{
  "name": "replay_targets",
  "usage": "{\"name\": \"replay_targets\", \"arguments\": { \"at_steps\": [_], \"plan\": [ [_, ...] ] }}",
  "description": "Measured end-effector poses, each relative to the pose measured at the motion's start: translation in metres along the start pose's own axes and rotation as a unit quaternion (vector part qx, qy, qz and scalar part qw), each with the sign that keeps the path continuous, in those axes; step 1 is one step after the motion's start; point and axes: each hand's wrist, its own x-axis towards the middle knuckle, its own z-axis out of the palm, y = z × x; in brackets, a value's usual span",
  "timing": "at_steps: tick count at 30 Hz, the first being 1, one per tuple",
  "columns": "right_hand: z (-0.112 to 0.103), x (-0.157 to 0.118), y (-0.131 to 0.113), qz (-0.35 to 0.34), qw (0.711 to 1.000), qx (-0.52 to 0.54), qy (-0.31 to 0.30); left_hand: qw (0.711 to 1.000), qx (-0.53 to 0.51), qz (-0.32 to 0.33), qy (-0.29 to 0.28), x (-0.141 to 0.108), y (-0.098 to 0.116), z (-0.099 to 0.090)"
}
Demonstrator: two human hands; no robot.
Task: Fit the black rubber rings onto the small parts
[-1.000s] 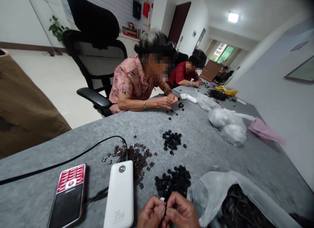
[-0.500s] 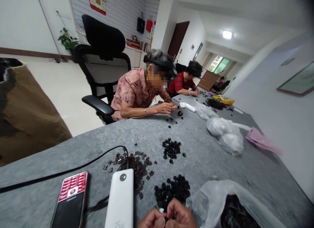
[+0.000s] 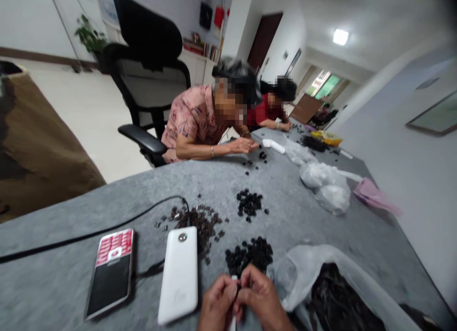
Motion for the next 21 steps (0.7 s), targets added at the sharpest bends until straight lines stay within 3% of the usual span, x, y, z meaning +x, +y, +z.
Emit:
{"name": "replay_targets", "arguments": {
  "at_steps": [3, 5, 9, 14, 17, 21],
  "plan": [
    [0.014, -0.015, -0.013, -0.006, 0.999, 0.001, 0.033, 0.999, -0.034, -0.005, 0.012, -0.012, 0.010, 0.010],
    [0.021, -0.022, -0.019, -0.059, 0.994, -0.048, 0.082, 0.998, -0.055, -0.005, -0.006, -0.014, 0.014, 0.013],
    [0.028, -0.031, -0.023, -0.162, 0.955, -0.167, 0.184, 0.996, -0.080, -0.017, -0.023, -0.014, 0.015, 0.010],
    [0.033, -0.037, -0.028, -0.238, 0.910, -0.264, 0.214, 0.994, -0.100, -0.025, -0.032, -0.015, 0.017, 0.010],
    [0.034, -0.037, -0.030, -0.248, 0.903, -0.269, 0.223, 0.993, -0.109, -0.032, -0.028, -0.015, 0.018, 0.011],
    [0.032, -0.038, -0.027, -0.204, 0.927, -0.211, 0.235, 0.992, -0.115, -0.039, -0.031, -0.015, 0.018, 0.009]
  ]
}}
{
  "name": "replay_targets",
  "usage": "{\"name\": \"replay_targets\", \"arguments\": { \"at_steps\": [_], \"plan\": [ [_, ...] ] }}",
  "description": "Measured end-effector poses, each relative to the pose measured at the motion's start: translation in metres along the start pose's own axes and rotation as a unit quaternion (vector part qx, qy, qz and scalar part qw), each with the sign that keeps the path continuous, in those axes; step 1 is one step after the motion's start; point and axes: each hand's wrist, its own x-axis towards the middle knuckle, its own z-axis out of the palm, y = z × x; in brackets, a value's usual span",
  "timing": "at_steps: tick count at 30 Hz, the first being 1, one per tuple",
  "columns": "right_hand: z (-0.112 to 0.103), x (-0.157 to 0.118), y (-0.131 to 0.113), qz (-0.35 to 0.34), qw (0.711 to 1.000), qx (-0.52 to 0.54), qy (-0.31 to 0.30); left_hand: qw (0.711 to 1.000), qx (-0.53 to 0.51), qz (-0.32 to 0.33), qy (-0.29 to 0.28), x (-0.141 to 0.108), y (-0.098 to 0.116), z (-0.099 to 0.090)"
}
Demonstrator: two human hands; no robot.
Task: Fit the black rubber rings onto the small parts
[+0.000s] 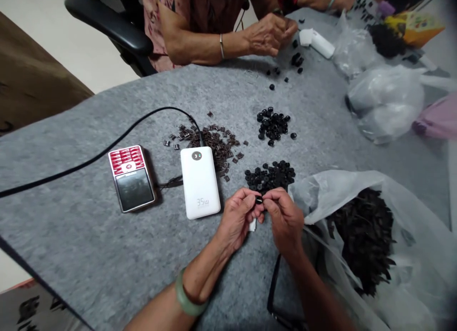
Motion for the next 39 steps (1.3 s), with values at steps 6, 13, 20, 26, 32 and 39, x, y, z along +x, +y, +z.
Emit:
{"name": "replay_targets", "arguments": {
  "at_steps": [6, 13, 20, 26, 32, 39],
  "plan": [
    [0.002, -0.008, 0.003, 0.089, 0.995, 0.053, -0.004, 1.000, 0.013, 0.001, -0.009, 0.000, -0.001, -0.001],
    [0.003, -0.008, -0.003, 0.116, 0.987, 0.105, -0.029, 1.000, 0.026, 0.009, -0.006, 0.000, -0.002, -0.001],
    [0.001, -0.006, -0.004, 0.179, 0.958, 0.209, -0.076, 0.996, 0.087, 0.027, 0.021, -0.003, -0.003, 0.003],
    [-0.001, -0.003, -0.003, 0.237, 0.933, 0.252, -0.096, 0.981, 0.184, 0.065, 0.016, -0.005, -0.005, 0.003],
    [-0.001, 0.001, 0.001, 0.243, 0.933, 0.249, -0.091, 0.981, 0.180, 0.066, -0.008, -0.006, -0.003, 0.001],
    [0.001, -0.012, 0.004, 0.178, 0.953, 0.239, -0.049, 0.989, 0.141, 0.048, 0.012, -0.003, -0.004, -0.001]
  ]
}}
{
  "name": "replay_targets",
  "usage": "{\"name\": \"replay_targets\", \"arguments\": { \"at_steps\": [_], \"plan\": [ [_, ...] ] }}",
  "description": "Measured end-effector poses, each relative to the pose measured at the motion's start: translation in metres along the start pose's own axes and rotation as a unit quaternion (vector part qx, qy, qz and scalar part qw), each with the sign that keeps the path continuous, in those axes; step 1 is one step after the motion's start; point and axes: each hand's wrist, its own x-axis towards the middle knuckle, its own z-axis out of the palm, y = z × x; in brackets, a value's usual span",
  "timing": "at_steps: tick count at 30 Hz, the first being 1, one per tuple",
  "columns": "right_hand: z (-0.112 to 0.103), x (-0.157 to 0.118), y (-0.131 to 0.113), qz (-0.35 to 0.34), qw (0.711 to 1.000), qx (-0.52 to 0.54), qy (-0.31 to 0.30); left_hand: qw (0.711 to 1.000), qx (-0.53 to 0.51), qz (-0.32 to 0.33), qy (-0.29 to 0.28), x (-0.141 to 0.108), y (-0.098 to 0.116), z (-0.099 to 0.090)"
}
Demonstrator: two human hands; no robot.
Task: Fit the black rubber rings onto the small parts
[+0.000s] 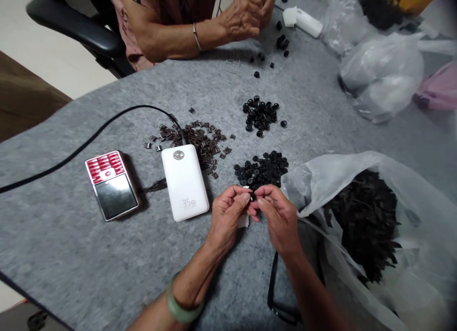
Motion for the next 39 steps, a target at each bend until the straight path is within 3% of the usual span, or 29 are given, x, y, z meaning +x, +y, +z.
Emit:
{"name": "replay_targets", "arguments": {
  "at_steps": [4, 15, 23, 33, 39],
  "plan": [
    [0.000, -0.006, 0.006, -0.034, 0.998, -0.040, 0.024, 1.000, -0.001, 0.005, -0.005, 0.000, -0.001, -0.001],
    [0.001, -0.006, 0.010, -0.008, 0.994, -0.080, 0.070, 1.000, 0.019, 0.009, -0.012, -0.002, -0.004, -0.001],
    [0.005, -0.005, 0.007, -0.093, 0.979, -0.145, 0.109, 0.995, 0.084, 0.042, 0.012, -0.004, -0.003, 0.001],
    [0.010, -0.006, 0.016, -0.069, 0.984, -0.112, 0.118, 0.981, 0.167, 0.088, 0.045, -0.006, -0.006, 0.002],
    [0.007, -0.001, 0.019, -0.077, 0.986, -0.111, 0.100, 0.980, 0.156, 0.098, 0.067, -0.005, -0.008, 0.000]
  ]
}}
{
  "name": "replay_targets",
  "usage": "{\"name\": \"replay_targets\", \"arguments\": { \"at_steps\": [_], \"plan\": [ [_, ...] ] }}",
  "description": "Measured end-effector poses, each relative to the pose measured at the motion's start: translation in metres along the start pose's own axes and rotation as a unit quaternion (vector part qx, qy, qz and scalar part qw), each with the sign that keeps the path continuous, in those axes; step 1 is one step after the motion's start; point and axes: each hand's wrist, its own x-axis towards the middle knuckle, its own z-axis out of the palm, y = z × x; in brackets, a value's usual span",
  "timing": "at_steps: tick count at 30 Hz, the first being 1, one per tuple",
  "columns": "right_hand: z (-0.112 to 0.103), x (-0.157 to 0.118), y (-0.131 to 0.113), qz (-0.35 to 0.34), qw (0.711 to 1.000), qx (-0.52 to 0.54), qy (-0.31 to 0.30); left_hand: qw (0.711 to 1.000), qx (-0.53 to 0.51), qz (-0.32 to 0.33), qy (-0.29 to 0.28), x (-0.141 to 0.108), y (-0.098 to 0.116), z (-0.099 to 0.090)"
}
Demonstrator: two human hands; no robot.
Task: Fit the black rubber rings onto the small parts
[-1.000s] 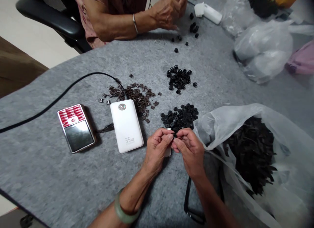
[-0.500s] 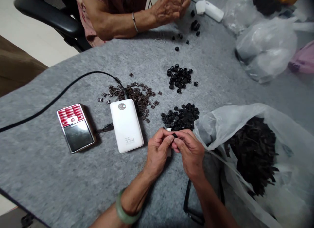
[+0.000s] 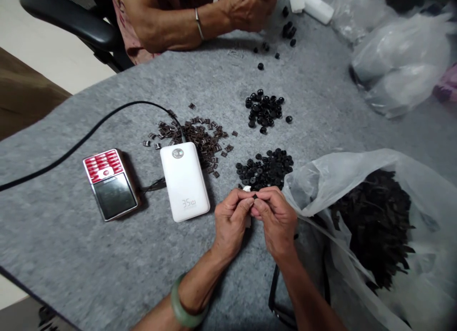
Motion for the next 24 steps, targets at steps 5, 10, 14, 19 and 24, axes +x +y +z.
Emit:
{"name": "replay_targets", "arguments": {
  "at_steps": [5, 10, 14, 19, 24],
  "plan": [
    [-0.0007, 0.0027, -0.0014, 0.016, 0.998, 0.042, -0.034, 1.000, -0.023, 0.010, 0.008, 0.0021, -0.0023, -0.0005],
    [0.0016, 0.0023, -0.0009, 0.011, 0.999, 0.044, -0.018, 1.000, -0.026, 0.007, 0.017, 0.0012, -0.0022, -0.0002],
    [0.0038, 0.0019, 0.0014, 0.010, 0.999, 0.046, -0.011, 0.999, -0.032, -0.004, 0.017, 0.0011, -0.0016, 0.0002],
    [0.0051, 0.0018, 0.0016, 0.009, 0.999, 0.038, -0.005, 0.998, -0.058, -0.007, 0.014, 0.0008, 0.0016, 0.0020],
    [0.0057, 0.0033, 0.0026, 0.009, 0.999, 0.040, -0.005, 0.998, -0.060, -0.024, 0.016, 0.0004, 0.0032, 0.0031]
  ]
}}
